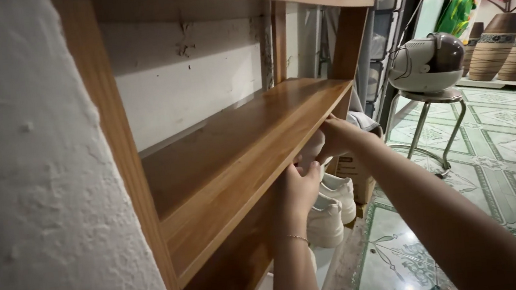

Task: Organizing shoes and boxes on a wooden shelf by moving them to the floor and back

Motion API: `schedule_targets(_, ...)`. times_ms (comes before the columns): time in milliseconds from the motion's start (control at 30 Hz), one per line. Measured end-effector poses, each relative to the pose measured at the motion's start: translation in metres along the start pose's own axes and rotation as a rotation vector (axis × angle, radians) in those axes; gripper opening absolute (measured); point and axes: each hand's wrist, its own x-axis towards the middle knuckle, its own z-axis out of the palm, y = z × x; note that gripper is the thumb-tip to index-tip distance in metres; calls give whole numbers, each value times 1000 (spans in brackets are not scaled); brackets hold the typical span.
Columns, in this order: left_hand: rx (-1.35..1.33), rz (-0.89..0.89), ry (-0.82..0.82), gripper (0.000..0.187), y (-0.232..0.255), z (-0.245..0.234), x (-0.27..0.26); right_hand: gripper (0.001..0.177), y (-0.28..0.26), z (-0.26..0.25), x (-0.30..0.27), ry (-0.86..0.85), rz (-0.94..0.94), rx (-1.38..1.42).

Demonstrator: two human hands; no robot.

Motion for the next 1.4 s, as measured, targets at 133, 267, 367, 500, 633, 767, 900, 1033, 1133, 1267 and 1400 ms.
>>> schedule_targets(133,16,-15,-73,64,-24,28,24,107,0,-7,4,-23,-1,-87)
schedule_targets(267,91,-68,-183,68,1,11,2,99,-9,-20,-9,-63,28,-62)
schedule_targets(367,114,-46,-242,66,-3,25,10,99,-1,-23,-15,-100,21,-59)
schedule_targets(500,147,-13,-300,71,51,-10,-38,95,20,-31,-46,-160,11,-142)
schedule_targets(633,214,8,-390,63,77,-12,-74,97,24,-42,-135,-113,125,-19)
schedule_targets(767,332,4,-476,66,107,1,-109,84,38,-66,-215,-56,234,58)
schedule_targets(900,414,38,-619,67,130,19,-142,87,66,-72,-275,-107,361,8)
schedule_targets(1033,469,32,-723,70,138,26,-157,81,103,-44,-322,-172,436,-24)
schedule_targets(1133,510,50,-711,72,130,41,-149,74,105,-14,-340,-288,505,-29)
schedule_targets(1267,502,20,-761,75,105,77,-122,65,109,54,-342,-369,660,173)
schedule_targets(1400,539,-34,-823,76,85,106,-103,64,136,163,-330,-366,800,441)
